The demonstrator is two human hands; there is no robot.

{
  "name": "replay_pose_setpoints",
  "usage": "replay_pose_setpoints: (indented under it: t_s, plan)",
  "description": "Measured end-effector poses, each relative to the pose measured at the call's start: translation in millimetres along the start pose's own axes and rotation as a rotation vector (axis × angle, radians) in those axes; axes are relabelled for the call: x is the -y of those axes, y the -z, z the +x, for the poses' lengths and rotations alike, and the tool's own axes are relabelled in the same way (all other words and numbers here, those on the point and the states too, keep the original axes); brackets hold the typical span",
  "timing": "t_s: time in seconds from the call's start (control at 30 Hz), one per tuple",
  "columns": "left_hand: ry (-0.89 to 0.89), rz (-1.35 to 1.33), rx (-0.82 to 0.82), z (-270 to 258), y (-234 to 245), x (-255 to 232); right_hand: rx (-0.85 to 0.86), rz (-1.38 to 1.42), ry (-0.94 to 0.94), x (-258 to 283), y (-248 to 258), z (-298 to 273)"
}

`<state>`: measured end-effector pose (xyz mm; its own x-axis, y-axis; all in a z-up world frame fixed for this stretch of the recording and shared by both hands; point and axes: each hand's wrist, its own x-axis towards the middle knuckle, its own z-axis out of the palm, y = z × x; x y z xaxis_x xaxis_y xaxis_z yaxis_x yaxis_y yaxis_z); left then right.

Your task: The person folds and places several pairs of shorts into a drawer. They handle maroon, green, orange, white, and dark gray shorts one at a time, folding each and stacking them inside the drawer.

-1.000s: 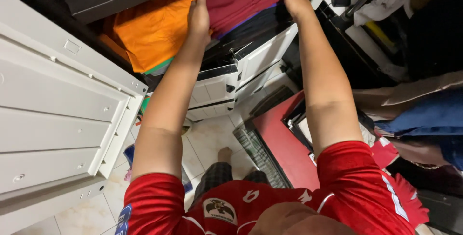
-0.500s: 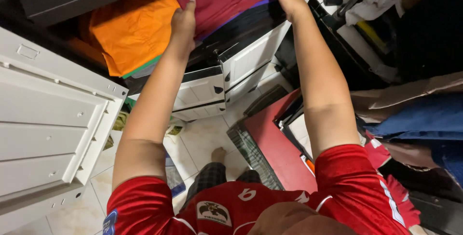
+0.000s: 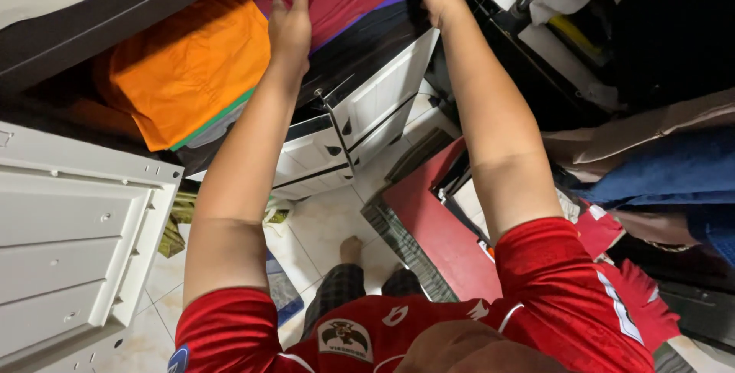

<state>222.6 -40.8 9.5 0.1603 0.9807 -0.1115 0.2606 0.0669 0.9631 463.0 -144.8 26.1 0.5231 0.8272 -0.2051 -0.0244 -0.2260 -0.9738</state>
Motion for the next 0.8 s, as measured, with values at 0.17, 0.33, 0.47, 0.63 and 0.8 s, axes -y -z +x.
replay_pose_setpoints:
  t_s: [0.17,0.33,0.47,0.63,0.8]
  plan:
    - [0.077,-0.099,0.034,-7,8,-8,-0.03,0.075,0.03,-10,2,6]
    - [0.278,-0.241,0.183,-41,40,-33,-0.02,0.069,0.069,-12,5,-1]
    - [0.429,-0.619,0.422,-42,42,-39,-0.023,0.065,0.028,-26,4,-3]
    - [0.282,-0.335,0.155,-37,29,-10,0.001,0.114,0.05,-29,8,6]
    - [0.239,-0.456,0.125,-16,17,4,-0.021,0.115,0.052,-37,6,11]
